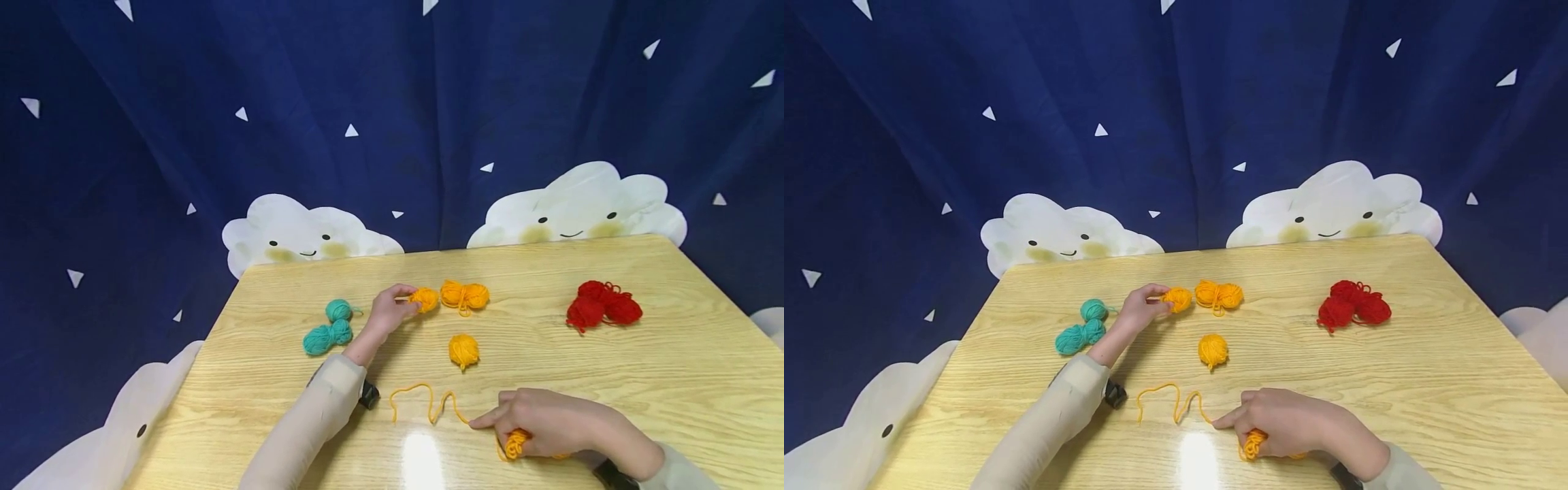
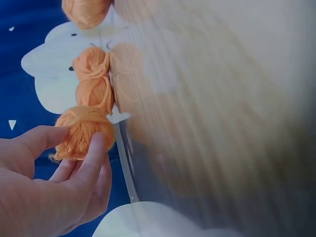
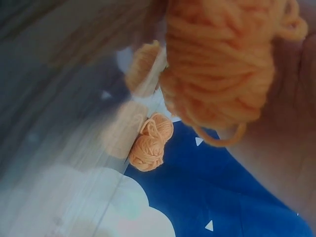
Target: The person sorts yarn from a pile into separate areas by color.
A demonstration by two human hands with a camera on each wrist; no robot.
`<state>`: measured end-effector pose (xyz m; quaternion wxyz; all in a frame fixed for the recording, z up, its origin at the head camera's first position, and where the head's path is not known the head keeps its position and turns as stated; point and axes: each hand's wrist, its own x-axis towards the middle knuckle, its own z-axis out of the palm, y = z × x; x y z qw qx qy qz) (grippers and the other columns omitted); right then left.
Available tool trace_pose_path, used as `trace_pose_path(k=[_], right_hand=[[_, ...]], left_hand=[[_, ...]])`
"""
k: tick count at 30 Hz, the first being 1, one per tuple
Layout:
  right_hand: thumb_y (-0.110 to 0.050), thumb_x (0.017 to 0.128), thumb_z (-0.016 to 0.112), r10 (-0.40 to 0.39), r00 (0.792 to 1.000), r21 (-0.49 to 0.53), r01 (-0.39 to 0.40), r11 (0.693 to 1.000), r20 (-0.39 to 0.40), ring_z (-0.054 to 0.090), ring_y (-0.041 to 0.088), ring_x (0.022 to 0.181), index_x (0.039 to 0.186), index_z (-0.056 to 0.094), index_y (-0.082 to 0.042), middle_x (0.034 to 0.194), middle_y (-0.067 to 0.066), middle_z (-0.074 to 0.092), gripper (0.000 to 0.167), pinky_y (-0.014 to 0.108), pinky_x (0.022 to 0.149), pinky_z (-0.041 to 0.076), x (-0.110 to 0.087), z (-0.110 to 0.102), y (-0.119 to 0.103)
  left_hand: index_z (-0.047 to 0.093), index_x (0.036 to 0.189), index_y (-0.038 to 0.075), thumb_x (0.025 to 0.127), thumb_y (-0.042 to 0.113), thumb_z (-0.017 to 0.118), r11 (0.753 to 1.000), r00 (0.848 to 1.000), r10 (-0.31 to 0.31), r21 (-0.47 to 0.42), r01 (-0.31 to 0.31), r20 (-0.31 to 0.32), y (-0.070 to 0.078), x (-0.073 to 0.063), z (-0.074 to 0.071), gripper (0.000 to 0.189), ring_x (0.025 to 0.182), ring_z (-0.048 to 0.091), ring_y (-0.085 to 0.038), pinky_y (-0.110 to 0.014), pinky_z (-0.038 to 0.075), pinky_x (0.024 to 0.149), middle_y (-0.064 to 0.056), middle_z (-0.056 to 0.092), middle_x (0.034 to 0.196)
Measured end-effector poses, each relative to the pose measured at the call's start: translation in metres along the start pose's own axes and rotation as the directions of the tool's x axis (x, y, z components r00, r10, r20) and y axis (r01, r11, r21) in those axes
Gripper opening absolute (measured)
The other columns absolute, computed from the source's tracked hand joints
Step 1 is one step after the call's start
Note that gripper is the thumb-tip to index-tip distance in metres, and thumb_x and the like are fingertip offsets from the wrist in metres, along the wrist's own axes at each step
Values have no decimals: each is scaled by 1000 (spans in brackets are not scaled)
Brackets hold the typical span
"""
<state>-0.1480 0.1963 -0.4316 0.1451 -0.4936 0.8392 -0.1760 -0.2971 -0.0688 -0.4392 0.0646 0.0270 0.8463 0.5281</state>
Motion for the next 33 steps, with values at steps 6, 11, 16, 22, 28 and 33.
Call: trace_pose_path(k=[6, 11, 16, 22, 28, 33], right_hand=[[2, 75, 73, -38, 999, -31, 38, 999, -21, 63, 33, 119, 75, 62, -32, 134, -14, 62, 36, 44, 97, 54, 1, 2, 0], [2, 75, 74, -30, 999, -34, 29, 999, -20, 62, 35, 120, 75, 61, -31, 134, -14, 62, 36, 48, 100, 52, 2, 2, -1], [2, 73, 74, -32, 999, -38, 31, 999, -23, 63, 32, 120, 74, 61, -31, 134, -14, 62, 36, 42, 97, 54, 1, 1, 0], [1, 72, 75, -79, 996, -28, 77, 997, -50, 58, 3, 93, 74, 61, -29, 133, -11, 64, 33, 15, 75, 47, 2, 2, 1], [2, 70, 76, -126, 989, -42, 123, 991, -83, 37, -6, 77, 78, 63, -29, 131, -10, 65, 34, 6, 65, 33, 3, 4, 3], [2, 70, 76, -130, 987, -51, 126, 991, -89, 38, -5, 77, 78, 62, -28, 130, -10, 66, 34, 6, 66, 33, 3, 4, 4]], left_hand=[[66, 121, 7, 89, 10, 71, 998, 1000, 1, 58, -2, 19, 0, 3, 2, 33, 112, 62, -31, -31, 58, 83, -14, 63, 129], [67, 120, 7, 89, 10, 72, 994, 1000, 13, 109, -16, 26, -2, 8, 3, 32, 113, 62, -33, -35, 57, 88, -14, 64, 129], [67, 120, 8, 88, 10, 72, 992, 999, 23, 127, -27, 34, -2, 10, 4, 32, 113, 63, -32, -34, 58, 88, -13, 65, 128], [67, 120, 7, 87, 12, 74, 990, 999, 38, 135, -42, 36, -2, 9, 3, 33, 111, 64, -33, -34, 59, 86, -14, 66, 127], [67, 119, 7, 87, 11, 74, 986, 998, 63, 150, -67, 31, -3, 10, 4, 33, 109, 65, -32, -32, 59, 84, -14, 66, 126], [67, 119, 7, 87, 10, 74, 986, 997, 75, 149, -79, 34, -3, 11, 5, 33, 110, 64, -30, -34, 57, 89, -12, 67, 124]])
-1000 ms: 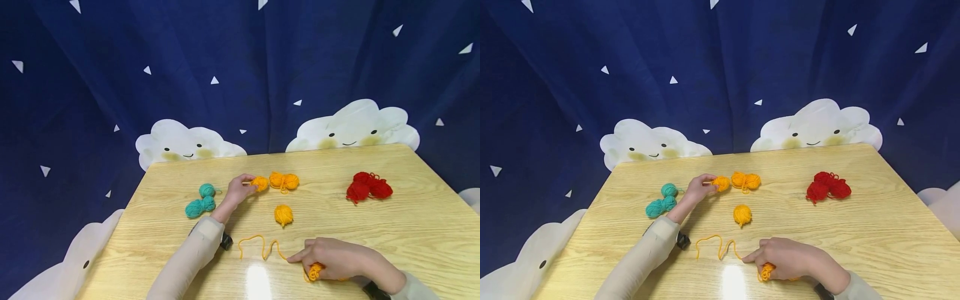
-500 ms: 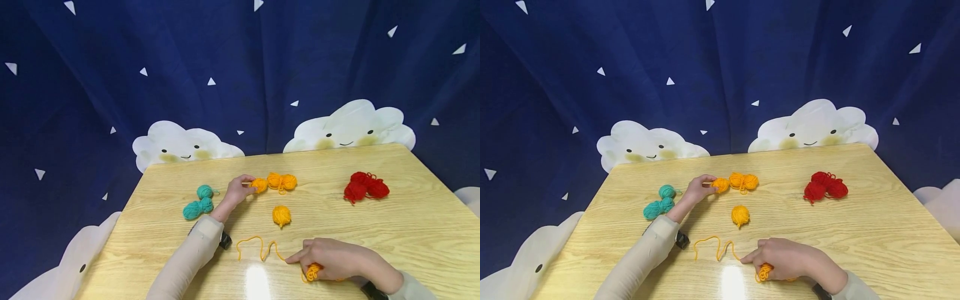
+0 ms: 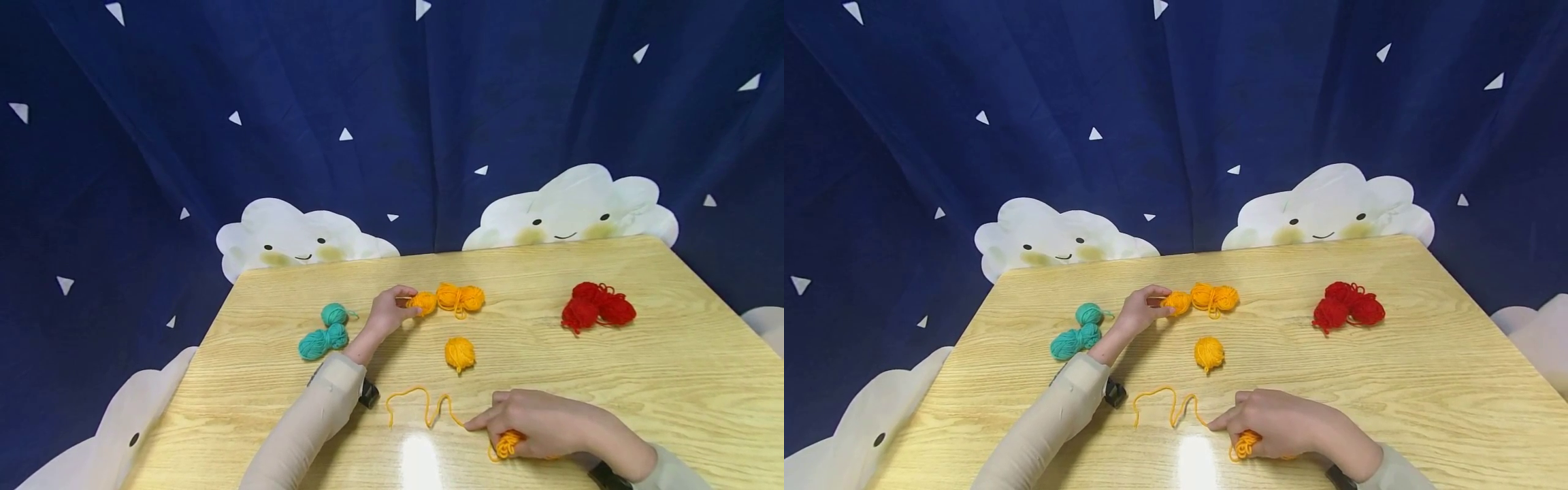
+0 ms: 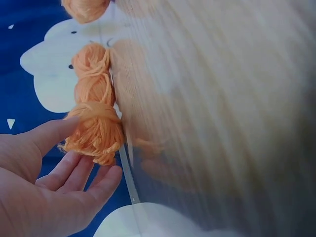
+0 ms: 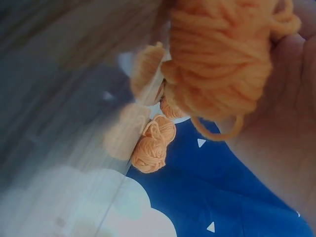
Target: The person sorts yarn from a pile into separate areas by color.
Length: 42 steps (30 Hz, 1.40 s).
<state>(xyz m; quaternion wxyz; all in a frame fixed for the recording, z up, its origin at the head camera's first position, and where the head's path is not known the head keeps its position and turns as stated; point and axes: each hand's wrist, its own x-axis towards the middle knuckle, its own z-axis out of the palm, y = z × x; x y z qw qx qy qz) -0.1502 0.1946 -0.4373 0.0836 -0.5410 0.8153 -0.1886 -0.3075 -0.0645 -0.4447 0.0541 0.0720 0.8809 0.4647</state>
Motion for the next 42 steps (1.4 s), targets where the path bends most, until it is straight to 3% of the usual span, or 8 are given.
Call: trace_pose_path(k=[8, 14, 19, 23, 30, 36, 39, 42], right_hand=[[-1, 72, 77, 6, 1000, -9, -6, 1000, -7, 47, -4, 81, 76, 60, -28, 131, -10, 65, 32, 11, 69, 38, 0, 0, 0], [-3, 74, 77, 35, 999, 6, -35, 999, 13, 53, 0, 87, 77, 61, -30, 132, -11, 64, 31, 14, 71, 43, -1, -1, 0], [-6, 76, 77, 36, 999, 29, -37, 999, 6, 42, -5, 79, 78, 62, -30, 131, -10, 65, 28, 10, 68, 37, -1, -1, 0], [-6, 76, 77, 30, 1000, 39, -30, 999, 0, 40, -6, 79, 78, 63, -29, 131, -8, 65, 27, 9, 68, 36, 0, 0, 0], [-6, 75, 78, 30, 1000, 29, -30, 999, -6, 38, -6, 77, 78, 62, -29, 131, -10, 65, 29, 6, 66, 33, -1, 1, 0], [-4, 74, 77, 21, 1000, 32, -21, 999, -12, 38, -6, 77, 78, 63, -29, 130, -9, 66, 29, 5, 66, 33, -1, 1, 0], [-2, 74, 77, 13, 1000, 31, -12, 999, -13, 38, -6, 77, 78, 63, -29, 130, -9, 66, 30, 5, 66, 34, 0, 1, 0], [-1, 73, 76, 10, 1000, 28, -10, 1000, -13, 39, -6, 77, 78, 63, -28, 130, -8, 66, 31, 6, 67, 34, 0, 1, 0]], left_hand=[[66, 122, 4, 88, 13, 72, 996, 994, 85, -30, -87, -73, -1, -3, -2, 36, 117, 63, -31, -41, 53, 101, -14, 67, 125], [66, 124, 4, 91, 15, 69, 968, 975, 179, -155, -199, -133, 4, -7, -3, 35, 122, 62, -27, -34, 51, 105, -13, 67, 127], [66, 124, 4, 92, 16, 69, 937, 967, 236, -242, -251, -90, 9, -13, 0, 35, 122, 62, -27, -31, 51, 104, -14, 67, 127], [64, 126, 3, 92, 17, 68, 925, 958, 287, -259, -277, -2, 13, -21, 4, 37, 123, 61, -30, -30, 51, 103, -14, 66, 128], [65, 125, 1, 91, 12, 69, 894, 902, 406, -270, -358, 148, 19, -30, 12, 36, 122, 61, -35, -30, 51, 103, -18, 65, 128], [65, 126, 3, 90, 18, 71, 897, 852, 442, -148, -416, 281, 20, -33, 17, 40, 122, 62, -30, -30, 51, 104, -11, 67, 127], [65, 127, 4, 89, 18, 72, 885, 820, 460, -100, -455, 339, 19, -33, 20, 42, 121, 63, -26, -25, 51, 103, -9, 67, 128], [64, 127, 4, 88, 17, 73, 877, 801, 463, -64, -476, 379, 20, -34, 23, 42, 121, 63, -22, -20, 49, 103, -7, 67, 129]])
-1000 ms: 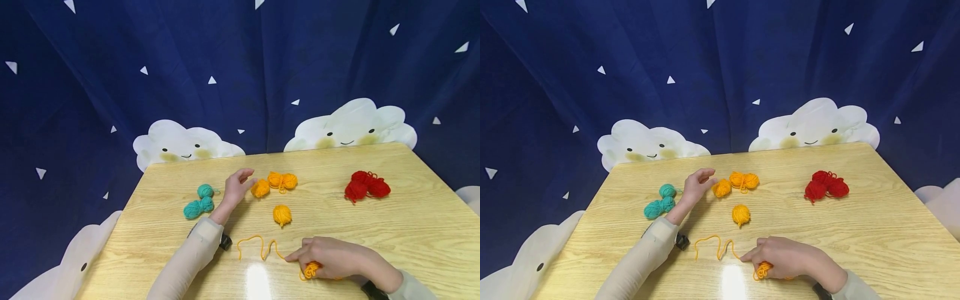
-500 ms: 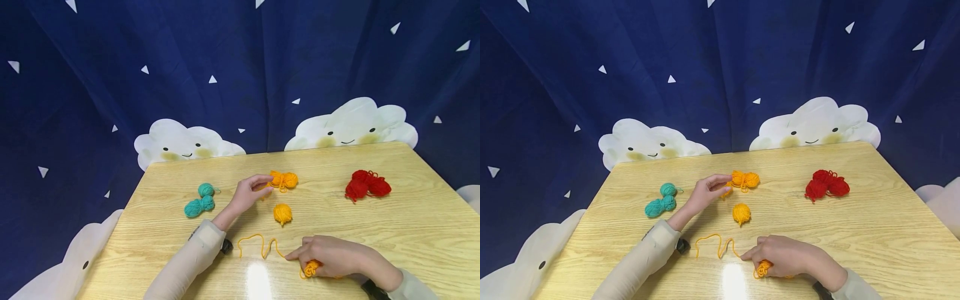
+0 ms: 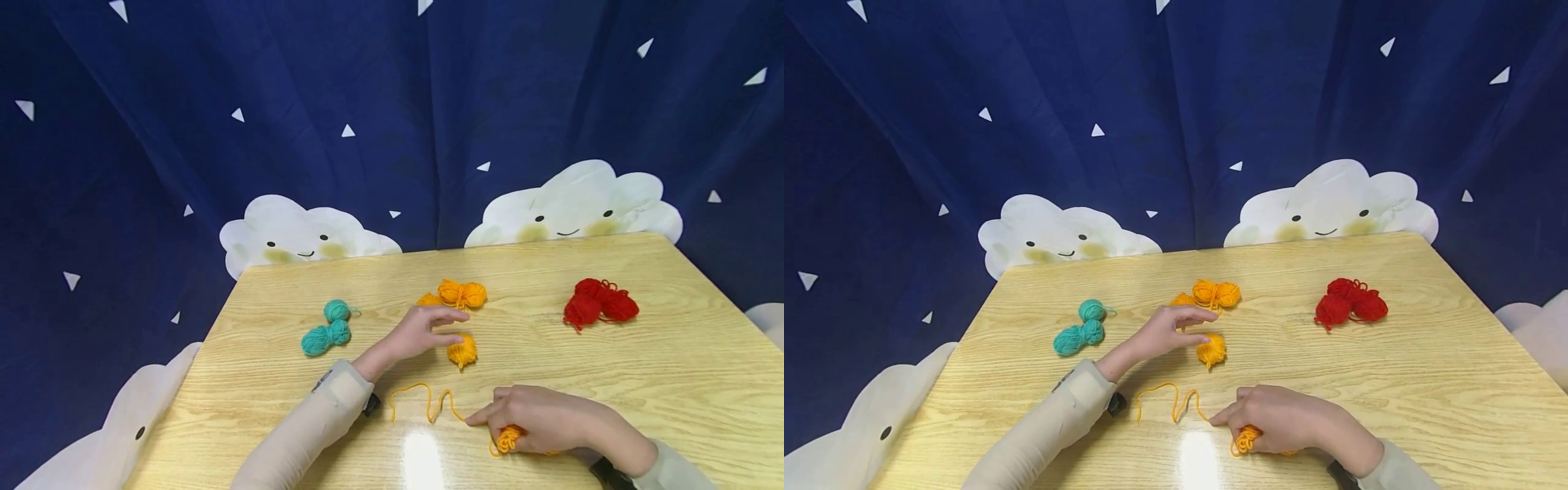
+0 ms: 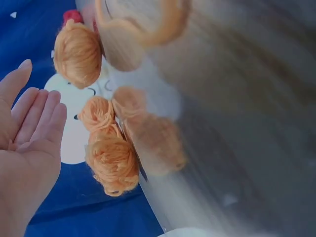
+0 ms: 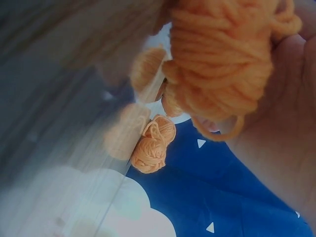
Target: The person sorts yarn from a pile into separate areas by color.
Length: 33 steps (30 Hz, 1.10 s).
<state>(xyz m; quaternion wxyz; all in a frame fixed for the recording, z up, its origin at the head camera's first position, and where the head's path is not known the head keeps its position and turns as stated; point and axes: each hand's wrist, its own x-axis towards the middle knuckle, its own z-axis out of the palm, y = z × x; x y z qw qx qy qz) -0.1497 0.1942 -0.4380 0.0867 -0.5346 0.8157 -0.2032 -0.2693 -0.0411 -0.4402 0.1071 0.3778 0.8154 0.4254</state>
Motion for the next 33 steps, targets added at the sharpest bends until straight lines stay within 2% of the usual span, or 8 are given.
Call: trace_pose_path(k=[3, 4, 9, 15, 19, 26, 31, 33], right_hand=[[-1, 73, 76, 3, 1000, -3, -3, 1000, 0, 42, -5, 79, 78, 63, -28, 130, -8, 66, 31, 8, 68, 37, 0, 0, 0], [-1, 72, 76, 6, 1000, -11, -6, 1000, 1, 48, -4, 83, 78, 63, -29, 130, -9, 66, 31, 10, 69, 40, 0, 0, -1], [-3, 73, 76, 27, 1000, -25, -26, 999, 13, 59, 5, 95, 78, 63, -30, 131, -11, 65, 31, 18, 75, 47, -1, -1, 0], [-5, 75, 76, 39, 999, -52, -38, 998, 21, 65, 22, 114, 78, 62, -32, 132, -13, 64, 30, 33, 88, 54, 0, 0, -1], [-7, 76, 76, 43, 999, -56, -42, 998, 24, 65, 24, 115, 78, 62, -32, 132, -13, 64, 29, 34, 90, 54, 0, 0, -1], [-5, 75, 76, 41, 999, -65, -39, 997, 30, 64, 22, 119, 78, 62, -32, 132, -12, 64, 30, 47, 99, 52, 0, 0, -2], [-3, 73, 76, 20, 1000, -62, -18, 998, 18, 66, 14, 111, 78, 62, -31, 131, -11, 65, 31, 37, 93, 55, 0, -1, -1], [-2, 73, 76, 19, 1000, -49, -19, 999, 16, 65, 10, 104, 78, 62, -30, 131, -11, 65, 32, 29, 86, 54, 0, -1, -1]], left_hand=[[64, 128, 8, 88, 20, 73, 997, 999, -12, 71, 9, 44, 1, 0, 2, 43, 121, 63, -19, -19, 48, 103, -4, 66, 131], [64, 129, 9, 88, 22, 73, 994, 998, -17, 105, 11, 60, 2, 0, 2, 44, 121, 63, -18, -20, 49, 103, -3, 66, 131], [64, 129, 13, 88, 29, 73, 969, 994, -6, 248, -20, 105, 4, 0, 4, 45, 120, 63, -15, -20, 50, 100, 0, 66, 132], [65, 129, 14, 88, 29, 73, 954, 992, 2, 298, -40, 125, 5, 0, 5, 45, 120, 62, -13, -20, 49, 102, 0, 66, 132], [64, 129, 14, 87, 28, 74, 947, 987, 2, 318, -54, 160, 5, 0, 5, 45, 124, 59, -14, -22, 47, 106, 0, 65, 133], [63, 130, 15, 85, 29, 76, 921, 971, -1, 379, -91, 237, 5, 1, 6, 49, 127, 57, -12, -21, 44, 108, 0, 64, 134], [63, 130, 16, 85, 29, 77, 909, 963, 8, 400, -120, 270, 4, 0, 7, 49, 126, 58, -11, -19, 44, 108, 1, 64, 133], [63, 130, 16, 85, 29, 77, 909, 966, 14, 399, -120, 258, 4, 0, 7, 48, 125, 58, -11, -19, 45, 106, 1, 65, 133]])
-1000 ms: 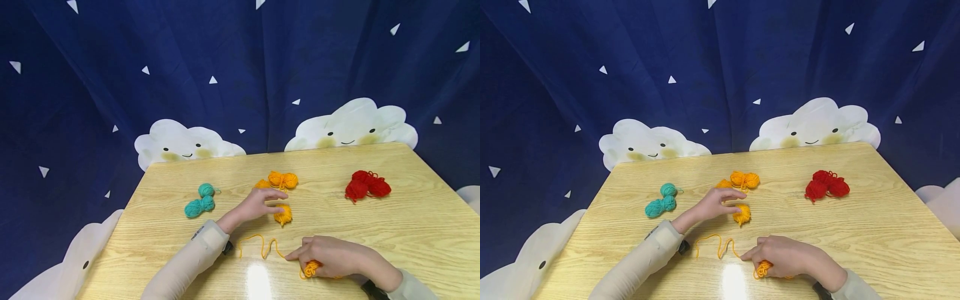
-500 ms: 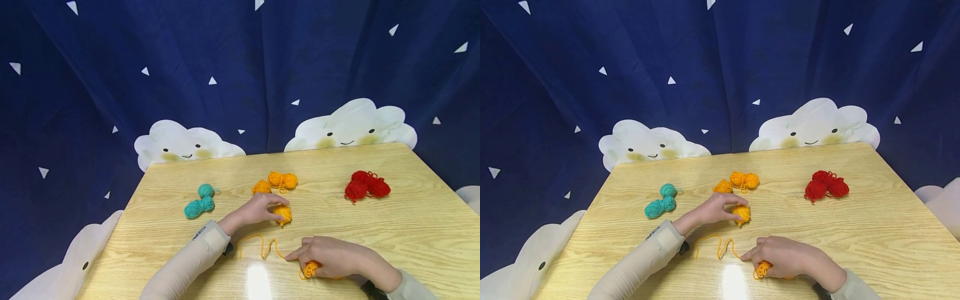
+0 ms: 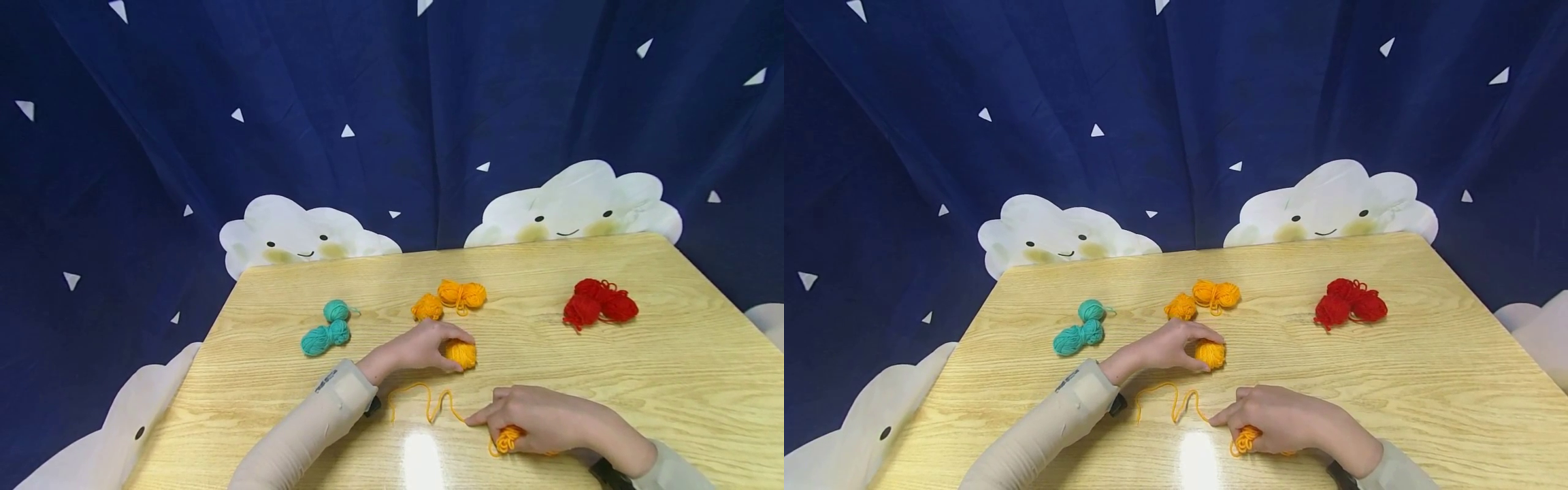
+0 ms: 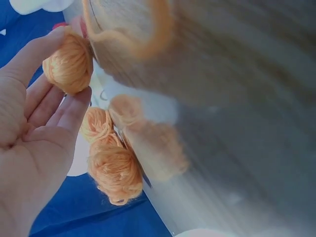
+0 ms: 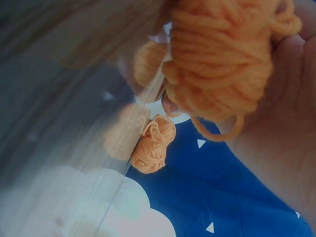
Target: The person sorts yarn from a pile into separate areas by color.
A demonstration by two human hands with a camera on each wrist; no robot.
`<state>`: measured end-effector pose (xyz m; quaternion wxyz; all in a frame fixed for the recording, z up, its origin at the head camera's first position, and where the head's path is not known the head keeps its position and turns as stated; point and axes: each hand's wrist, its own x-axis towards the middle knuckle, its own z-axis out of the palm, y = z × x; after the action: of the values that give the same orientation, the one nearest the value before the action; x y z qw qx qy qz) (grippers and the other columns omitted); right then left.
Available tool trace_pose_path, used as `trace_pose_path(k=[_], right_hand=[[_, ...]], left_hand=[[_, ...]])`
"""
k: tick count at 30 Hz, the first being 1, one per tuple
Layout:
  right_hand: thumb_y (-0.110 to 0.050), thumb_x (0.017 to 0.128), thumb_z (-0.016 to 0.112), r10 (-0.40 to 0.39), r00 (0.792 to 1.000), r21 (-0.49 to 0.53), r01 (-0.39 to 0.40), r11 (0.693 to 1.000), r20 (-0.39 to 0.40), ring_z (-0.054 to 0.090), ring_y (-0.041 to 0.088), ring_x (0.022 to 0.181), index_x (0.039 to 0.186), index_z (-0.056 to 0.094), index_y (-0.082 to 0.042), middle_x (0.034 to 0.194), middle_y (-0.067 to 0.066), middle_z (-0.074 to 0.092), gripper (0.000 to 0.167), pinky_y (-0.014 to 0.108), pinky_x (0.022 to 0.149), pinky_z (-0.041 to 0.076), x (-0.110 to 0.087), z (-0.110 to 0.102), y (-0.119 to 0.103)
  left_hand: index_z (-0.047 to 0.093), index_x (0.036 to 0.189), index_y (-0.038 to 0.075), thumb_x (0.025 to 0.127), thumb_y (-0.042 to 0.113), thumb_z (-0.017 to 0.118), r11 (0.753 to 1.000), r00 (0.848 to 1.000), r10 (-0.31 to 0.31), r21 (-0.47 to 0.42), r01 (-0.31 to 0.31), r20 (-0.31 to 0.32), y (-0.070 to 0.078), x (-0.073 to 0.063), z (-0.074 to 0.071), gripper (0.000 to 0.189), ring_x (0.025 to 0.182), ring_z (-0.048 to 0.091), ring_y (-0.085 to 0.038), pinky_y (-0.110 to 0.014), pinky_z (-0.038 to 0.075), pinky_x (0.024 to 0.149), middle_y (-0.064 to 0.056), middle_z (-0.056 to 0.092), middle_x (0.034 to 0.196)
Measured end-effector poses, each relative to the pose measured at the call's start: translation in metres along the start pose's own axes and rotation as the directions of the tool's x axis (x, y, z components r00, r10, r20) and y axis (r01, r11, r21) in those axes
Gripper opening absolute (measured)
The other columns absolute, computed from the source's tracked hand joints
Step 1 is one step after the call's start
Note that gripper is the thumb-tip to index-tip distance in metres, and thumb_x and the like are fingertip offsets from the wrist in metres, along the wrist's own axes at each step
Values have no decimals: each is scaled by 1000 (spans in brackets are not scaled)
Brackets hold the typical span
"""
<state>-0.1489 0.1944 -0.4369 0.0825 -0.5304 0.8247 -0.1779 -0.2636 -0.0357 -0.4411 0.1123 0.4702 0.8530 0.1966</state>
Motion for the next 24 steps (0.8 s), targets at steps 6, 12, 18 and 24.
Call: trace_pose_path(k=[6, 12, 18, 24], right_hand=[[-4, 75, 76, 19, 1000, 9, -19, 1000, 5, 66, 12, 108, 78, 62, -31, 132, -12, 64, 30, 35, 89, 55, -1, 0, -1], [-3, 74, 76, 8, 1000, 18, -8, 1000, -8, 65, 10, 102, 77, 62, -30, 131, -11, 65, 31, 28, 84, 55, 0, -1, -1], [0, 73, 76, -5, 1000, 49, 6, 999, -17, 50, -3, 82, 77, 63, -29, 130, -9, 66, 32, 12, 70, 41, 0, 0, 0], [1, 72, 75, -13, 1000, 44, 14, 999, -23, 48, -4, 82, 77, 62, -28, 130, -9, 66, 33, 11, 70, 38, 1, 1, 1]], left_hand=[[64, 129, 14, 85, 27, 77, 994, 995, -38, -108, 28, -88, -1, -3, -3, 48, 122, 60, -13, -16, 49, 98, 0, 65, 133], [65, 129, 14, 83, 26, 79, 981, 971, -93, -187, 51, -220, -7, -3, -6, 49, 120, 62, -15, -21, 51, 100, -1, 67, 130], [65, 128, 12, 83, 23, 79, 951, 911, -194, -299, 82, -365, -13, -2, -9, 49, 120, 62, -20, -25, 53, 100, -6, 67, 130], [64, 128, 5, 82, 16, 79, 907, 836, -271, -418, 54, -478, -20, -2, -13, 49, 123, 61, -23, -27, 53, 100, -10, 65, 131]])
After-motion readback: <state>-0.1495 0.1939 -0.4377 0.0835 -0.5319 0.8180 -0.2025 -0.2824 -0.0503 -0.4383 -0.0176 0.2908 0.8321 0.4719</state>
